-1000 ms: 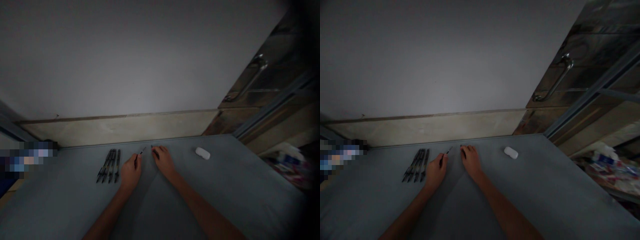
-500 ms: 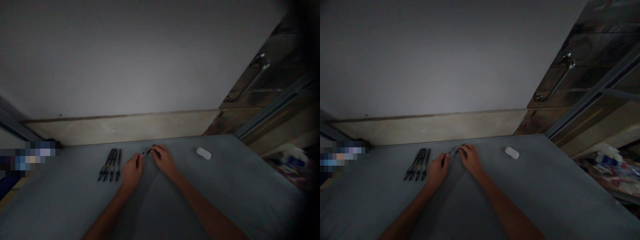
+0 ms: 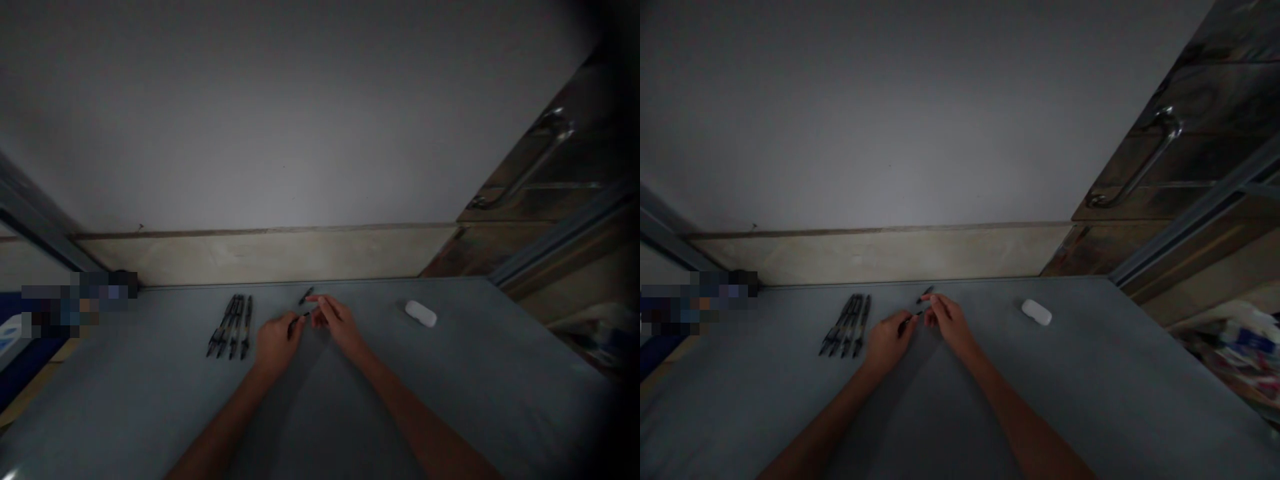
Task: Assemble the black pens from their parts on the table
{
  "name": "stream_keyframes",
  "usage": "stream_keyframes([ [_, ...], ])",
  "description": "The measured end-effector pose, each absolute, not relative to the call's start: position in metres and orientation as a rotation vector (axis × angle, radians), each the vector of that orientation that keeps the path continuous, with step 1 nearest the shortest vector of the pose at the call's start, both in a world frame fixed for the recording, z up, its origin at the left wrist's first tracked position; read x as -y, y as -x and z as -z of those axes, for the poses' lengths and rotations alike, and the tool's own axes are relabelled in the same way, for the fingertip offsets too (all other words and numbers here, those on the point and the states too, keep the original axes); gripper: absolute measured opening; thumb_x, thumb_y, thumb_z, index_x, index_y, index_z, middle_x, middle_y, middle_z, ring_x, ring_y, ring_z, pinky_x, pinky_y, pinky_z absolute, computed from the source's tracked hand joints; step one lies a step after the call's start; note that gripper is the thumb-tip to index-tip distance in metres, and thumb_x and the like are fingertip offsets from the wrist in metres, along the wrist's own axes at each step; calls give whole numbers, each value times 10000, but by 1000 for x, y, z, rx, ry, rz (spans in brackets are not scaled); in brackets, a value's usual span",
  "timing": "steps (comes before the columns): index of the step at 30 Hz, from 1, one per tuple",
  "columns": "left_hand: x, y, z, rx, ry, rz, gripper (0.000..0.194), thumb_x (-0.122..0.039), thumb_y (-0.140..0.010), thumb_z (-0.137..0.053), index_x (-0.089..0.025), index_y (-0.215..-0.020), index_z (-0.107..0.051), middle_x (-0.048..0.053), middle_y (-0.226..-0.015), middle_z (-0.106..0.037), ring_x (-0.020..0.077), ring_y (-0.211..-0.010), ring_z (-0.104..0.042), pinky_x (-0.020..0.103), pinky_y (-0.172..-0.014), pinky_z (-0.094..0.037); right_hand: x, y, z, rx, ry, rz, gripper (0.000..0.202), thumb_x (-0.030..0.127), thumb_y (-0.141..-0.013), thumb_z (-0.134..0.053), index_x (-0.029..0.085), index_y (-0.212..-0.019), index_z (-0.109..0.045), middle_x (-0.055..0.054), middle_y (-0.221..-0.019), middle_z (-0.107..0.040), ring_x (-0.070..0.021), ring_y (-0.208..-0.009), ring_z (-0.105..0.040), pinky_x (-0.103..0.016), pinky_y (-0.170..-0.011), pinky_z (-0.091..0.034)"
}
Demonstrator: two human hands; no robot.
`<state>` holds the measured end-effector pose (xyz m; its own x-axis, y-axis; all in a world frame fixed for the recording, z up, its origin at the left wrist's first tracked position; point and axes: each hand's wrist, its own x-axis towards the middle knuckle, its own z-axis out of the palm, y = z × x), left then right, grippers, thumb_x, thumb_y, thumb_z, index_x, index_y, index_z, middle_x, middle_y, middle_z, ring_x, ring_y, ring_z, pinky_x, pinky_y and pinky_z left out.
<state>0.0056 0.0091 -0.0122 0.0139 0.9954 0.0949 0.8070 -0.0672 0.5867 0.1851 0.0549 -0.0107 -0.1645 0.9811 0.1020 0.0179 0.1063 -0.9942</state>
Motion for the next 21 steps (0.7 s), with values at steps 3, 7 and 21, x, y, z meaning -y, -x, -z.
stream_keyframes([
  [3, -9, -6, 12, -1822, -1969, -680, 274, -318, -1132, -639, -285, -1054, -900, 120, -983, -922, 303, -901, -865, 347, -756, -512, -51, -181, 9, 1421, 1063, -1301, 593, 827, -950, -735, 250, -947, -868, 3, -591, -695, -207, -559, -640, -341, -606, -533],
  [7, -9, -7, 11, -1818, -1968, -678, 260, -298, -1126, -657, -301, -1069, -911, 103, -970, -922, 300, -896, -874, 347, -773, -542, -51, -181, 11, 1490, 1073, -1300, 568, 828, -926, -747, 274, -888, -868, 14, -568, -686, -224, -562, -657, -358, -616, -536],
  [21, -11, -4, 17, -1884, -1761, -949, 344, -426, -1094, -628, -274, -831, -790, 62, -731, -794, 262, -707, -769, 329, -674, -418, -59, -190, 11, 1231, 1073, -1350, 390, 611, -898, -835, 235, -981, -896, 12, -591, -686, -189, -564, -588, -316, -587, -406],
])
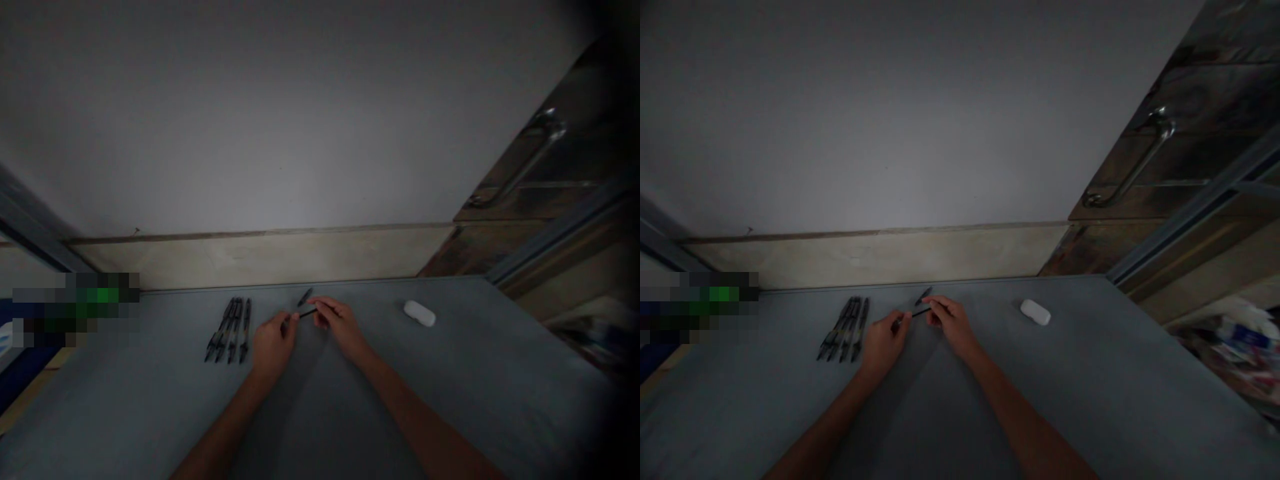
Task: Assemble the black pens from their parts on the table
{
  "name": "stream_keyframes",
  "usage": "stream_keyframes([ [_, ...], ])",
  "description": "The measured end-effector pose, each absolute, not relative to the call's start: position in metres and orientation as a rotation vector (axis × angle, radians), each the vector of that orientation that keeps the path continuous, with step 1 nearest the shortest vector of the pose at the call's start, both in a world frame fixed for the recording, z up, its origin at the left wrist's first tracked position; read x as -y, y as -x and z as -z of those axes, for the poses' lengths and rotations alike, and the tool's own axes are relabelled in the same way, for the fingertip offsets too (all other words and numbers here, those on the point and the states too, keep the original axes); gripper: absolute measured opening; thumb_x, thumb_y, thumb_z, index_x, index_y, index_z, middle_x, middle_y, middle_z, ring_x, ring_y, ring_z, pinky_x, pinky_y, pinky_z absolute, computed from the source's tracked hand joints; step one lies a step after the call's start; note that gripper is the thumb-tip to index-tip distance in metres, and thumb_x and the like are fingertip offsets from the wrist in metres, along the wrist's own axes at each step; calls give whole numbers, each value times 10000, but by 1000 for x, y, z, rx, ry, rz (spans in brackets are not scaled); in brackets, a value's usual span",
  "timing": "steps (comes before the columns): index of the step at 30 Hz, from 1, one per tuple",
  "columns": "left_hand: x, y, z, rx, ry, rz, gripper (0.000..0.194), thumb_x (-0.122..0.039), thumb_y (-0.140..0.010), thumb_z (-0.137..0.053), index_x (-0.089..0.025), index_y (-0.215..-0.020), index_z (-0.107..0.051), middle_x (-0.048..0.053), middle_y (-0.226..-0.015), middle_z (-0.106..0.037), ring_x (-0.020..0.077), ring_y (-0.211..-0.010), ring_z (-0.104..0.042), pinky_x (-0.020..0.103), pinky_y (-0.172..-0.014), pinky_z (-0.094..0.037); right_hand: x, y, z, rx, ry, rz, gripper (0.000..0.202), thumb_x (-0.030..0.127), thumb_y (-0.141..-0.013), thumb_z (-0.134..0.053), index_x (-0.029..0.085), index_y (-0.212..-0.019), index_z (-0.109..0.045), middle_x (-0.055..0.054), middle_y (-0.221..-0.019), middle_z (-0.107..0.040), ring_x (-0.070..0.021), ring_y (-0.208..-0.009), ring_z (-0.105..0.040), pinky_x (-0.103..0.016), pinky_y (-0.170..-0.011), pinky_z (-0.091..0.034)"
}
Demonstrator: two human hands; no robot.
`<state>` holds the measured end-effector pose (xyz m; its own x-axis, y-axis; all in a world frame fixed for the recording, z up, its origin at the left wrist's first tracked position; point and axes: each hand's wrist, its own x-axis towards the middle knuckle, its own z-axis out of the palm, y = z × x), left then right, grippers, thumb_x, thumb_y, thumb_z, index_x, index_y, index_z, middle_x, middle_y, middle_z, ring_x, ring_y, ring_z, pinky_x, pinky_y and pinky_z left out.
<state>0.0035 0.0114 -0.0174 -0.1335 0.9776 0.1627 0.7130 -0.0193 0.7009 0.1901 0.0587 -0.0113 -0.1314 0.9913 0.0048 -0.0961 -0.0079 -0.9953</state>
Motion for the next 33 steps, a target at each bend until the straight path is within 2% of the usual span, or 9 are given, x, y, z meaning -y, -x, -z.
stream_keyframes([
  [7, -20, 8, 13, -1778, -1565, -1139, 456, -618, -1006, -564, -251, -767, -691, -20, -642, -604, 208, -654, -625, 316, -669, -427, -59, -190, 12, 1214, 1053, -1356, 393, 600, -885, -863, 224, -991, -908, -16, -652, -733, -198, -606, -616, -328, -606, -455],
  [11, -23, 13, 12, -1711, -1425, -1195, 488, -676, -958, -565, -251, -741, -665, -48, -632, -505, 185, -649, -540, 313, -654, -411, -59, -191, 14, 1205, 1018, -1400, 358, 582, -914, -854, 243, -1008, -917, -20, -695, -764, -202, -638, -645, -332, -630, -479],
  [17, -25, 17, 14, -1716, -1387, -1149, 507, -715, -897, -630, -227, -848, -757, -57, -622, -505, 190, -644, -534, 323, -658, -415, -61, -192, 18, 1196, 984, -1474, 398, 611, -902, -890, 233, -1024, -923, -18, -698, -773, -193, -647, -644, -333, -651, -476],
  [24, -26, 17, 15, -1639, -1314, -1207, 649, -845, -818, -713, -207, -882, -814, -82, -573, -421, 169, -570, -450, 308, -594, -347, -63, -192, 24, 1175, 972, -1512, 594, 815, -885, -858, 230, -956, -933, -27, -671, -763, -185, -611, -630, -331, -625, -452],
  [27, -27, 17, 16, -1605, -1298, -1232, 675, -874, -785, -749, -213, -899, -825, -93, -564, -390, 163, -562, -416, 302, -585, -331, -63, -192, 26, 1184, 956, -1567, 659, 869, -871, -841, 225, -961, -947, -52, -683, -798, -197, -627, -673, -335, -624, -453],
  [33, -26, 18, 17, -1603, -1344, -1193, 651, -845, -815, -751, -210, -929, -841, -88, -575, -402, 171, -578, -441, 309, -600, -355, -63, -193, 25, 1181, 946, -1592, 661, 864, -896, -820, 226, -974, -970, -89, -748, -858, -215, -691, -744, -341, -656, -476],
])
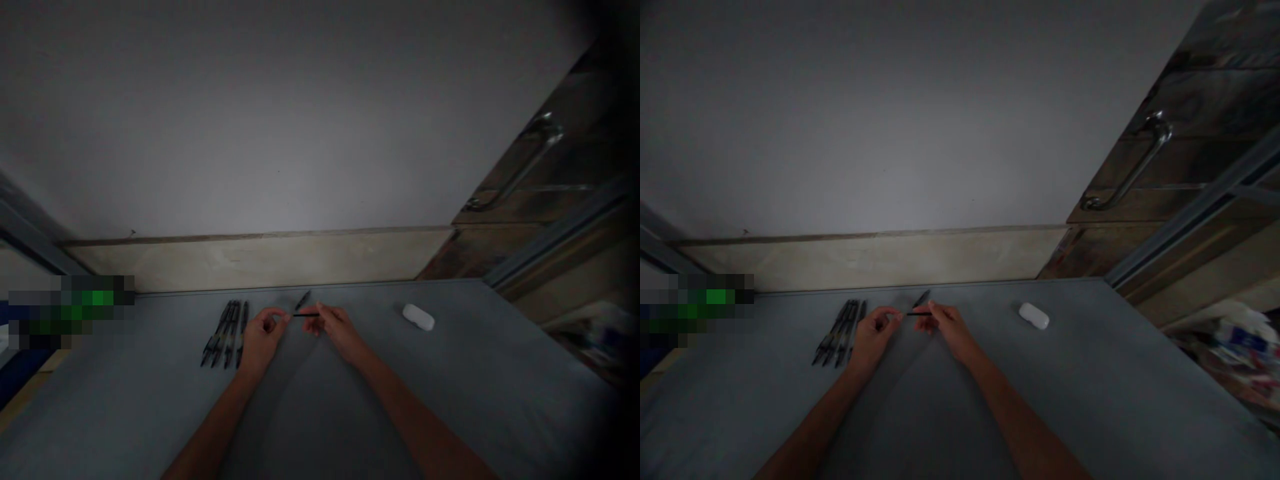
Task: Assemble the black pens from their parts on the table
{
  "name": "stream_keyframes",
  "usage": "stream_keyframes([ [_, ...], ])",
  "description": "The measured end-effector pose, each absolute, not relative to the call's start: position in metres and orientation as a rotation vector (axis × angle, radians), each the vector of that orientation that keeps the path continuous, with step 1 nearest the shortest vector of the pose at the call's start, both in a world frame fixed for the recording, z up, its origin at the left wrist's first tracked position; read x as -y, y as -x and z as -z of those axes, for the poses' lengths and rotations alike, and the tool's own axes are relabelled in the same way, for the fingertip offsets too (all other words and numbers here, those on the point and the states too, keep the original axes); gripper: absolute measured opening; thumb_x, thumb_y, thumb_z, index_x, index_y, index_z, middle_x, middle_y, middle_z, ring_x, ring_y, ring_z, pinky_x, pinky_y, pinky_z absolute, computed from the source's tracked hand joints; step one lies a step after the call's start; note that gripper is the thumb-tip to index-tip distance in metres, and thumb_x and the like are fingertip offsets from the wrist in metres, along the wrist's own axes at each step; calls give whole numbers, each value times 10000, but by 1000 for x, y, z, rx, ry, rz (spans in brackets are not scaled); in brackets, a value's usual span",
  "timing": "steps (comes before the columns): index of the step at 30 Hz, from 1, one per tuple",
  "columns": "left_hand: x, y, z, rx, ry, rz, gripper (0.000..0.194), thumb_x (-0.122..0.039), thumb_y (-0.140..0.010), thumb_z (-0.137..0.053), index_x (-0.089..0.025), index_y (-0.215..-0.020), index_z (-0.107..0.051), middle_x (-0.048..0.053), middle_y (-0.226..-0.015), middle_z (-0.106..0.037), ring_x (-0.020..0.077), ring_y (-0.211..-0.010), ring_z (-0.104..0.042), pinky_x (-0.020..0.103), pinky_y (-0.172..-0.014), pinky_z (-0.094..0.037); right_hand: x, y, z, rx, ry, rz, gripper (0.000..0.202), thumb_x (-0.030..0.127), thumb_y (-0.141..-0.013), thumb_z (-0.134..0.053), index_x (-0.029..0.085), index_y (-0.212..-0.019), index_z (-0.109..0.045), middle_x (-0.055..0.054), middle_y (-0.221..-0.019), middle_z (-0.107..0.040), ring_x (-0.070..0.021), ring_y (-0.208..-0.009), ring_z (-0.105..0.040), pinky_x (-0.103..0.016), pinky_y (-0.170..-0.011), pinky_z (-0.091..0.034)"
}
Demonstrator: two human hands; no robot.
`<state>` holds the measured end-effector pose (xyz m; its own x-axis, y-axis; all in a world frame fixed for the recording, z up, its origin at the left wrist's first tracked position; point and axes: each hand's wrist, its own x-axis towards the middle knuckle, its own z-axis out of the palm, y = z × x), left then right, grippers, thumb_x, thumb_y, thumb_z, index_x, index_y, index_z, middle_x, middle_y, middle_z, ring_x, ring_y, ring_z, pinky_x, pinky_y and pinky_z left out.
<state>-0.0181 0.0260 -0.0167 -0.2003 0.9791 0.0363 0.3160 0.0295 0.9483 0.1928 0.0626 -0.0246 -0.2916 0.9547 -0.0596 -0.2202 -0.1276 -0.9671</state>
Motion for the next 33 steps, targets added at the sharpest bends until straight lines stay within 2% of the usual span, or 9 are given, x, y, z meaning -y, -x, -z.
stream_keyframes([
  [4, -24, 17, 15, -1627, -1398, -1178, 600, -768, -937, -634, -204, -907, -836, -33, -628, -536, 205, -645, -539, 336, -640, -407, -63, -193, 24, 1202, 942, -1579, 664, 852, -926, -789, 219, -982, -978, -98, -746, -857, -213, -677, -726, -349, -653, -469],
  [7, -24, 16, 16, -1636, -1438, -1170, 541, -689, -970, -606, -207, -820, -801, 5, -658, -603, 219, -676, -565, 356, -662, -418, -64, -193, 25, 1202, 944, -1588, 701, 886, -895, -793, 215, -970, -979, -99, -731, -851, -214, -665, -714, -353, -649, -462],
  [11, -25, 16, 16, -1655, -1430, -1157, 486, -670, -919, -676, -208, -845, -808, -9, -611, -542, 210, -631, -518, 355, -634, -395, -64, -192, 24, 1186, 952, -1597, 711, 901, -872, -803, 218, -959, -980, -94, -727, -851, -209, -669, -711, -352, -661, -457],
  [16, -24, 16, 14, -1617, -1368, -1169, 530, -713, -890, -709, -198, -930, -830, -33, -602, -485, 201, -611, -479, 347, -597, -381, -64, -193, 21, 1116, 968, -1588, 652, 858, -882, -823, 223, -919, -966, -80, -712, -840, -200, -651, -684, -350, -655, -453],
  [22, -23, 15, 13, -1624, -1444, -1146, 576, -760, -944, -618, -228, -750, -726, -10, -643, -569, 197, -669, -529, 338, -654, -410, -65, -192, 24, 1137, 956, -1607, 663, 864, -883, -823, 217, -923, -964, -74, -701, -831, -197, -649, -684, -350, -667, -459],
  [26, -23, 14, 14, -1636, -1396, -1151, 611, -830, -886, -654, -229, -912, -765, -83, -568, -429, 171, -575, -447, 309, -600, -327, -65, -192, 29, 1148, 951, -1603, 671, 873, -886, -817, 222, -948, -961, -74, -720, -838, -199, -665, -707, -339, -657, -454],
  [29, -23, 14, 12, -1606, -1362, -1161, 635, -837, -857, -684, -220, -977, -771, -108, -547, -383, 166, -540, -405, 308, -586, -297, -65, -193, 30, 1155, 954, -1594, 687, 891, -871, -819, 223, -951, -960, -72, -720, -839, -199, -668, -715, -334, -653, -453],
  [31, -22, 14, 11, -1628, -1368, -1168, 615, -826, -871, -665, -223, -939, -762, -97, -554, -403, 171, -551, -420, 314, -595, -304, -65, -193, 29, 1159, 949, -1593, 693, 899, -869, -815, 225, -949, -959, -71, -725, -841, -201, -679, -723, -333, -657, -460],
  [33, -22, 13, 11, -1662, -1403, -1171, 584, -813, -899, -625, -242, -808, -707, -75, -572, -433, 174, -583, -453, 319, -616, -325, -65, -193, 28, 1162, 944, -1596, 701, 907, -861, -816, 225, -941, -959, -68, -718, -836, -200, -676, -719, -333, -657, -462],
])
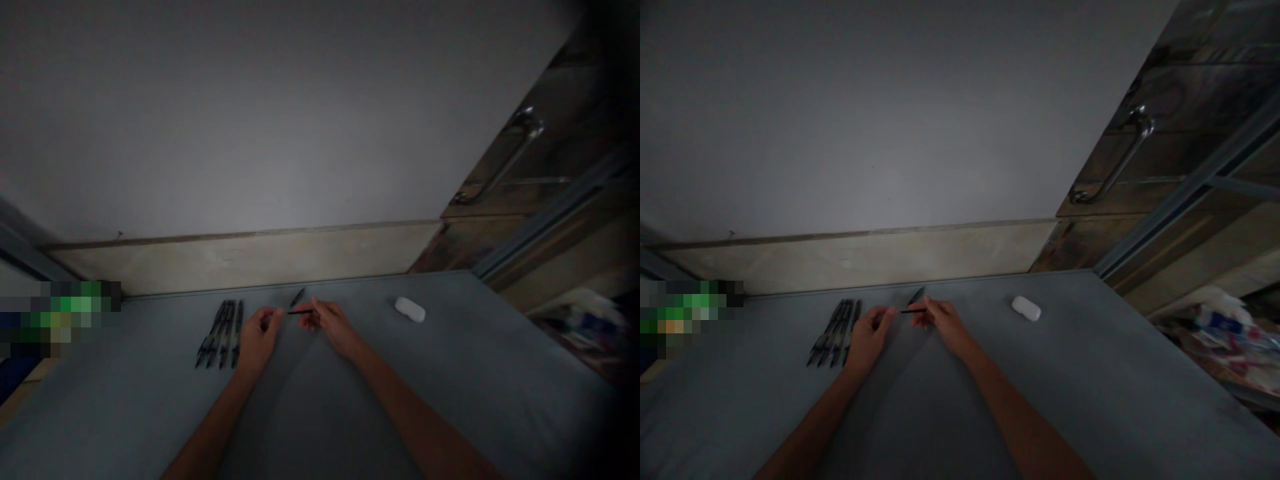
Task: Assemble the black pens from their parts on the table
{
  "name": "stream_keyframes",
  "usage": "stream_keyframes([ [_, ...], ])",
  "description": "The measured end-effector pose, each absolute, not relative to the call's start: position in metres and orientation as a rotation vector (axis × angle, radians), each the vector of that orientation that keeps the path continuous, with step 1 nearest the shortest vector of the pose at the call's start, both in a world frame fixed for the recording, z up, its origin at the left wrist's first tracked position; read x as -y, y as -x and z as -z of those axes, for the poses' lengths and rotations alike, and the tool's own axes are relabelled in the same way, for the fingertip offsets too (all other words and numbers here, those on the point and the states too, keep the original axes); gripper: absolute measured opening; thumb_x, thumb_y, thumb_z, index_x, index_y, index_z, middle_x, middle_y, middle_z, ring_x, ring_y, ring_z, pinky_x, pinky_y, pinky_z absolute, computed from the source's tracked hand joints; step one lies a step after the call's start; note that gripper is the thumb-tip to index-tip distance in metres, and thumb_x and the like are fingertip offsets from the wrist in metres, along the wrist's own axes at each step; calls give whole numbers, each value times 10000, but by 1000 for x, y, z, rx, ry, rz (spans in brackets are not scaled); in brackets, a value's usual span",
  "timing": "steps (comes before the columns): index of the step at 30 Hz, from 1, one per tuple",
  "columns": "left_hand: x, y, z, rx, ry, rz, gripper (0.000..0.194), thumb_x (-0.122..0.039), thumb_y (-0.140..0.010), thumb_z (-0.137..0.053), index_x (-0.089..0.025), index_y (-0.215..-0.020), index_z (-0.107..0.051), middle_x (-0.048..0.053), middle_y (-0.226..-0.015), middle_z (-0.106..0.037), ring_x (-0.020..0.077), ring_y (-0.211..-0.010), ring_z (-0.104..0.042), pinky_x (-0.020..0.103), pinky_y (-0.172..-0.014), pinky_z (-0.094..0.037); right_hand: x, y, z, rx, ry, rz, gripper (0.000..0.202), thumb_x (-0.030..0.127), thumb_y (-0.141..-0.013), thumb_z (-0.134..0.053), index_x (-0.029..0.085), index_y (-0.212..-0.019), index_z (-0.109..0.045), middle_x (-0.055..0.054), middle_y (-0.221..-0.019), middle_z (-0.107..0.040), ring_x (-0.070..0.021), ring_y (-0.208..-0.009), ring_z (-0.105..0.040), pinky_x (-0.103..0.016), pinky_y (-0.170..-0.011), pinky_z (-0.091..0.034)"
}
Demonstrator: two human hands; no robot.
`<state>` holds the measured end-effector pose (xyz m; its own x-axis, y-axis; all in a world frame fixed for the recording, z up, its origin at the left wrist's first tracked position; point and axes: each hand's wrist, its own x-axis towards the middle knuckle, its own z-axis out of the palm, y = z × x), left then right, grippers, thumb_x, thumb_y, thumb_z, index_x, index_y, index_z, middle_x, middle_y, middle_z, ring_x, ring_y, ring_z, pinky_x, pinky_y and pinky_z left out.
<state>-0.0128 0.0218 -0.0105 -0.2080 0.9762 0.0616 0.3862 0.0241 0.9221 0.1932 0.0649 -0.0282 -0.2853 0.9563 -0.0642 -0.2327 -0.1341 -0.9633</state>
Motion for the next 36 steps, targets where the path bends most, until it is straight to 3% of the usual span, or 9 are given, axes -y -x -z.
stream_keyframes([
  [2, -22, 12, 11, -1687, -1449, -1172, 585, -796, -919, -599, -264, -678, -591, -60, -586, -437, 171, -611, -467, 322, -636, -339, -65, -193, 27, 1165, 942, -1601, 703, 908, -858, -819, 225, -939, -962, -66, -708, -831, -196, -664, -708, -334, -655, -460],
  [4, -22, 11, 11, -1693, -1465, -1171, 577, -781, -926, -602, -268, -666, -556, -61, -593, -436, 167, -617, -465, 318, -639, -340, -64, -193, 26, 1165, 945, -1604, 681, 890, -869, -824, 227, -943, -966, -66, -710, -832, -195, -665, -707, -334, -655, -458],
  [10, -21, 11, 13, -1650, -1413, -1125, 582, -817, -900, -626, -244, -902, -727, -89, -571, -419, 173, -576, -454, 311, -612, -330, -64, -192, 24, 1152, 956, -1588, 621, 837, -884, -848, 229, -924, -968, -64, -706, -831, -193, -659, -697, -345, -672, -461],
  [16, -21, 12, 13, -1672, -1504, -1130, 571, -738, -961, -570, -262, -649, -542, -46, -606, -467, 173, -643, -494, 326, -661, -356, -64, -193, 23, 1173, 959, -1598, 647, 848, -907, -813, 219, -927, -960, -71, -711, -834, -197, -667, -690, -354, -689, -471],
  [21, -21, 12, 12, -1629, -1439, -1138, 469, -695, -901, -653, -231, -879, -726, -80, -575, -455, 173, -587, -469, 313, -615, -329, -64, -193, 24, 1183, 948, -1590, 650, 836, -902, -827, 201, -946, -955, -81, -723, -832, -202, -677, -690, -352, -682, -459],
  [24, -20, 11, 11, -1646, -1416, -1152, 496, -715, -909, -649, -228, -884, -739, -73, -568, -457, 179, -582, -464, 315, -599, -329, -64, -193, 24, 1165, 952, -1589, 632, 820, -896, -840, 199, -922, -955, -86, -719, -832, -204, -671, -690, -356, -683, -455],
  [27, -20, 11, 10, -1666, -1459, -1159, 534, -735, -957, -583, -249, -754, -667, -41, -598, -496, 187, -627, -500, 323, -626, -360, -64, -193, 23, 1152, 961, -1588, 609, 812, -901, -834, 216, -892, -954, -80, -703, -827, -205, -655, -680, -358, -676, -453],
  [31, -20, 11, 11, -1661, -1523, -1135, 585, -734, -975, -559, -268, -625, -500, -43, -609, -430, 175, -646, -476, 330, -653, -349, -63, -193, 21, 1147, 953, -1601, 595, 805, -899, -845, 221, -897, -958, -76, -708, -826, -203, -664, -685, -355, -678, -452],
  [36, -20, 11, 12, -1669, -1468, -1113, 528, -765, -919, -621, -251, -817, -692, -73, -599, -437, 173, -608, -466, 325, -641, -334, -63, -193, 21, 1167, 945, -1581, 597, 808, -900, -844, 221, -919, -958, -73, -718, -823, -214, -680, -698, -362, -676, -464],
])
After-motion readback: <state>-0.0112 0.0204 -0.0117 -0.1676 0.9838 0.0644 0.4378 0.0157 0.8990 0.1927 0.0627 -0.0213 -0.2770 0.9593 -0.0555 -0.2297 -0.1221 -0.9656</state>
